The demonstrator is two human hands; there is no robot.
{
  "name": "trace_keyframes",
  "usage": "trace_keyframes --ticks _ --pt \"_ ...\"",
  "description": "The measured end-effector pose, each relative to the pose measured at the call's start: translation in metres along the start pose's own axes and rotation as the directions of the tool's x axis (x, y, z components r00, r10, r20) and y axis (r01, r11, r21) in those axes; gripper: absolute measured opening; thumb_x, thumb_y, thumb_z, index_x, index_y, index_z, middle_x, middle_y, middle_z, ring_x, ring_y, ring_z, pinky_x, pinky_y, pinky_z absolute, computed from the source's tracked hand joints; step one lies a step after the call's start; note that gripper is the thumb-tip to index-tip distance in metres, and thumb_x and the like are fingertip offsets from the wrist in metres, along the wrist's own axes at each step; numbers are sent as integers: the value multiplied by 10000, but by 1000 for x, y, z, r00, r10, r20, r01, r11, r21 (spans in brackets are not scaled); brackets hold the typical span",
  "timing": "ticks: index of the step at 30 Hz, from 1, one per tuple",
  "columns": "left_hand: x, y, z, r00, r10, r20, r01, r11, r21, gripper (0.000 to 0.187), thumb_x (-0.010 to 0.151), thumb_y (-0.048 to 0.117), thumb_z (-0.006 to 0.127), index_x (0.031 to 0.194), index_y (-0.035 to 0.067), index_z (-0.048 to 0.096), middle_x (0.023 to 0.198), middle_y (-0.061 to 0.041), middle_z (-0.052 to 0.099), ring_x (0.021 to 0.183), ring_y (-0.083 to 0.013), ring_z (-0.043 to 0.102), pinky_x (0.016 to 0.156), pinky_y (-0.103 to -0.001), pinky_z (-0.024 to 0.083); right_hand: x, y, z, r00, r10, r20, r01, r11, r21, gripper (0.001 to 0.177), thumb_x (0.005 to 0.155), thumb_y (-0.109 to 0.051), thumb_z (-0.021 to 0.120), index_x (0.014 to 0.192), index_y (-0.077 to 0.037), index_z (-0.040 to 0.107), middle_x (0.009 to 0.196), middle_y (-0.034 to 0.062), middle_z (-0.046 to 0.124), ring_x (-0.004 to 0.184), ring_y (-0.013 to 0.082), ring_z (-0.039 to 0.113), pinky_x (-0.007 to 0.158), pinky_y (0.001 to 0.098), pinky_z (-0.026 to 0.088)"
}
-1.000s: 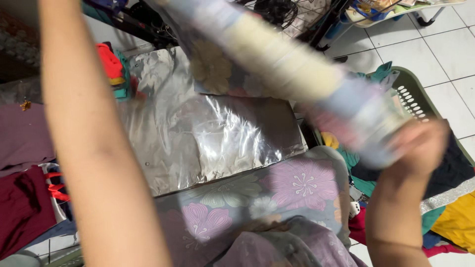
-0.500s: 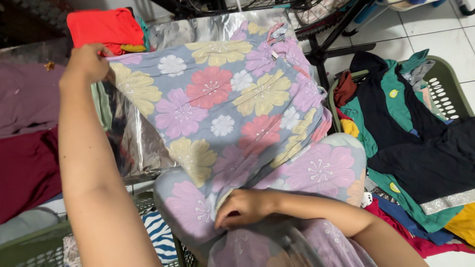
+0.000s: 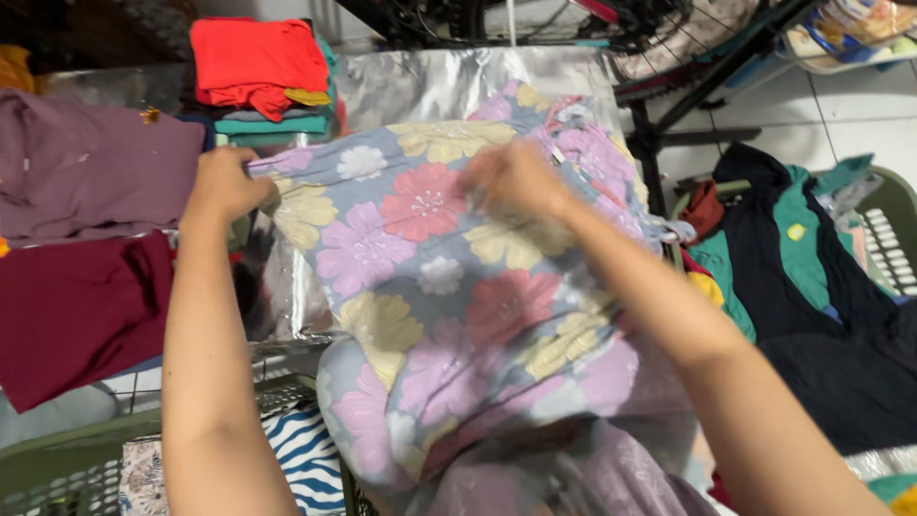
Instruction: The person folds several pieces of clothing on a plastic-covered surface. They handle a navy blue garment, a mauve top, a maroon pair of pants, a floral blouse, a floral skirt, and black pants, folding each item and placing them into a green laundry basket.
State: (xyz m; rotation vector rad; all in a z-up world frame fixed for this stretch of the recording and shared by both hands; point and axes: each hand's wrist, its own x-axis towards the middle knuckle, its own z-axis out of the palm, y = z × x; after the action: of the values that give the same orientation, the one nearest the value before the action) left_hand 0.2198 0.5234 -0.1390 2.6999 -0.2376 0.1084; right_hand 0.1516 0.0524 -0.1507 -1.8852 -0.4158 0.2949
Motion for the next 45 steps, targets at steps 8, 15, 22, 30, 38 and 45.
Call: trace_keyframes --ticks 8,15,22,30,38,45 --pt "9 3 -29 999 40 -31 -40 999 14 393 740 157 844 1070 -32 741 993 -280 707 919 -437 688 837 -479 541 145 179 -137 884 -262 -386 -146 629 -763 790 609 -213 940 1274 105 658 994 308 702 887 438 686 764 499 550" --pt "17 -4 -33 1000 -3 -28 3 1000 25 331 750 134 870 1015 -13 736 935 -266 688 858 -423 678 797 -492 529 166 162 -223 764 409 -499 -531 837 -128 201 952 -156 756 985 29 687 842 164 737 599 186 704 458 385 538" --pt "36 -38 -6 983 -111 -149 125 988 86 315 757 100 819 1046 38 709 884 -253 711 855 -429 686 792 -503 539 136 140 -293 716 101 -691 -200 978 -64 36 984 -38 747 947 -37 750 838 76 742 689 158 744 571 310 607" --pt "44 -44 22 848 -523 85 405 535 -742 218 976 170 549 942 -16 656 733 -111 620 590 -265 648 501 -406 493 123 145 -305 821 322 -471 -210 938 276 56 1103 -81 560 1102 -46 603 912 139 742 818 269 792 702 415 635" --pt "34 -18 70 709 -638 300 684 518 -513 333 958 227 720 925 -91 625 870 -187 690 653 -272 723 547 -344 577 111 166 -301 790 446 -420 -288 876 388 145 1101 -126 486 1210 -61 555 1053 176 756 918 326 787 815 499 640" --pt "8 -8 65 896 -339 286 312 22 -950 283 949 101 633 1225 61 585 1196 -122 703 1035 -299 744 859 -365 616 80 147 -308 878 262 -402 -38 873 487 160 1058 -46 489 1186 -45 584 1147 174 753 1031 317 765 933 493 605"
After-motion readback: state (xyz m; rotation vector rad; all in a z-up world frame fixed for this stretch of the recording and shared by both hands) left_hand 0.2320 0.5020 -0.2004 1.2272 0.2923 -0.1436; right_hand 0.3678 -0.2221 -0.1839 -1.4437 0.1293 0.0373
